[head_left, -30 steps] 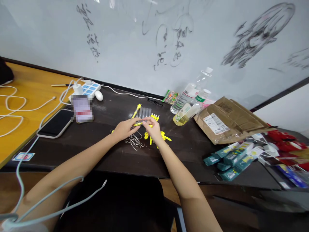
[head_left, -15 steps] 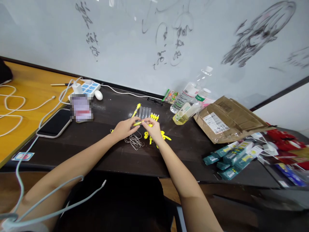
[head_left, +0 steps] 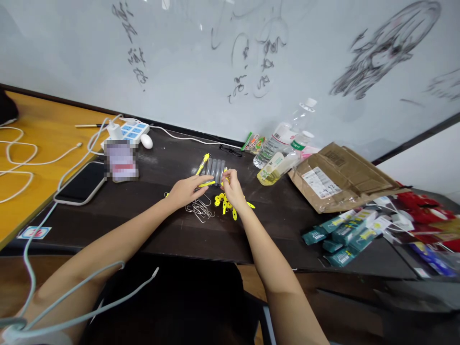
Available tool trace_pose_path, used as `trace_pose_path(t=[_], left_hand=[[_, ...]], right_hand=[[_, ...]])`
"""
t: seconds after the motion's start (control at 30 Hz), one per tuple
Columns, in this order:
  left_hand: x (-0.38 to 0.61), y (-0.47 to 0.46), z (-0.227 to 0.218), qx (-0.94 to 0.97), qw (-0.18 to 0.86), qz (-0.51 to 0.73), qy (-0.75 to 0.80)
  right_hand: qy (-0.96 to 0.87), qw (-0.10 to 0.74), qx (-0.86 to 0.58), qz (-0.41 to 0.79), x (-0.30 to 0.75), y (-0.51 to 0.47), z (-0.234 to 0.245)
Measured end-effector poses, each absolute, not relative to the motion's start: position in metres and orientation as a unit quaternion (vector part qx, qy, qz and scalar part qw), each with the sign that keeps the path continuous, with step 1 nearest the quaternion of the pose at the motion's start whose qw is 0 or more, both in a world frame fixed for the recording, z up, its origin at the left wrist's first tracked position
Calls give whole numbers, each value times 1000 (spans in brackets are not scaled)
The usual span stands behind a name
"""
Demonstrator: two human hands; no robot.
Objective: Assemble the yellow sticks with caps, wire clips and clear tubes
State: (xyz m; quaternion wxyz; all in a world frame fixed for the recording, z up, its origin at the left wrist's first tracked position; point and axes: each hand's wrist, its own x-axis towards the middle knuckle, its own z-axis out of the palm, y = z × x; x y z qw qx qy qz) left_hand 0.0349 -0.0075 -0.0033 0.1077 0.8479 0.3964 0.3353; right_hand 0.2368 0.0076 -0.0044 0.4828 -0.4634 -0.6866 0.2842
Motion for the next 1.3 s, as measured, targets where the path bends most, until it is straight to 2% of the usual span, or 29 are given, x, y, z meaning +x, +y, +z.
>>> trace_pose_path(t=[0.13,0.27,0.43,0.53,0.67,0.77,1.03,1.3], left_hand=[[35,-7,-4,845,110,335,401],[35,-7,-3,846,117,335,398],[35,-7,-4,848,115,333,397],[35,-7,-4,848,112,329,401],[35,-8,-4,841,112,311,428],[35,-9,-2,836,116,305,441],[34,-8,0,831,123,312,445],[35,-9,-2,841,104,307,433]], right_hand=[[-788,373,-463,159,237,7,-9],[-841,259,-467,85,234,5,-14],[-857,214,-466,52,234,5,-16],[-843,258,-469,62,235,4,-10],[-795,400,-430,149,232,1,-1],[-771,456,-394,209,228,-3,3],[-711,483,-390,330,224,1,-2],[-667,468,-386,431,226,5,-2]])
